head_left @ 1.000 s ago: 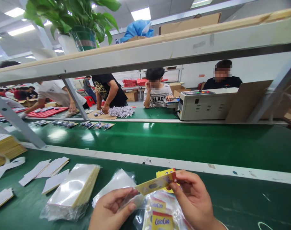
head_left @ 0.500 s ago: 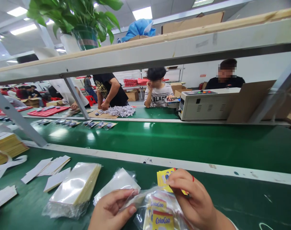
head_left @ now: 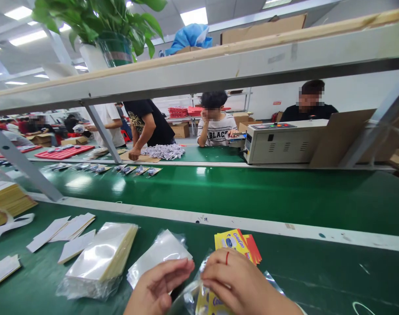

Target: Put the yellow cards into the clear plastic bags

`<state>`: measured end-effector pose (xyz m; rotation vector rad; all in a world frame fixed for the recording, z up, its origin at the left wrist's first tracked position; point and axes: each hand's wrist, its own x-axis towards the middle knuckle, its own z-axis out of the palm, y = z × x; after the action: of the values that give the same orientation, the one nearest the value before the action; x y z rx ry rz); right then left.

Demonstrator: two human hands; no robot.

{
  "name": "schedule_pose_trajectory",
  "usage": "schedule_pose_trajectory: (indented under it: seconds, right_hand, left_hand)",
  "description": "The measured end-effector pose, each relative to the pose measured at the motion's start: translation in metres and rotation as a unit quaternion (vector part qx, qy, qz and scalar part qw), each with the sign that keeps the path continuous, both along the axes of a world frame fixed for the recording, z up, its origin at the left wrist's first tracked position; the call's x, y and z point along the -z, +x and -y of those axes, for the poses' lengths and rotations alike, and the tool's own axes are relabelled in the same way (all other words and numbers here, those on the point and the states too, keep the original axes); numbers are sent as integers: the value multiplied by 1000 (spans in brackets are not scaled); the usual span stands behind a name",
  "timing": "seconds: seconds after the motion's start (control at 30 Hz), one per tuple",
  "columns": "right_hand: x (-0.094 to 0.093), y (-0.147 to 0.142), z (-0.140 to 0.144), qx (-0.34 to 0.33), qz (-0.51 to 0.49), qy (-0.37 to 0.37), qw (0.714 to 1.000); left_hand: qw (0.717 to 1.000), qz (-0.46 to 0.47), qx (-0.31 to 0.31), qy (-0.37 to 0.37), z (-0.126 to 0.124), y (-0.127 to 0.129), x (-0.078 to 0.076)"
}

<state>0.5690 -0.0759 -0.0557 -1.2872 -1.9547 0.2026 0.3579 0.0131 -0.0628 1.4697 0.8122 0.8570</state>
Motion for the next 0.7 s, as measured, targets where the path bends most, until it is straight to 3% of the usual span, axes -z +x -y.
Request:
schedule_pose_trajectory:
  seconds: [0.07, 0.17, 0.23, 0.27, 0.33, 0.4, 0.7]
  right_hand:
    - [11, 6, 3, 32, -79, -80, 993]
    - [33, 20, 2, 141, -125, -200, 962]
    - [47, 31, -2, 243, -92, -243, 935]
    - [52, 37, -5, 293, -67, -253, 920]
    - [61, 48, -12, 364, -28, -263, 893]
    - [66, 56, -19, 388, -17, -275, 879]
    - [93, 89, -30, 389, -131, -311, 857]
  left_hand:
    - [993, -79, -37, 80, -19, -8, 8]
    - [917, -315, -135, 203, -55, -18, 15]
    - [880, -390, -160, 218, -76, -23, 16]
    - [875, -402, -162, 215, -83, -23, 16]
    - [876, -409, -154, 206, -92, -24, 17]
    - [882, -405, -137, 197, -96, -23, 17]
    - [933, -318, -86, 148, -102, -31, 9]
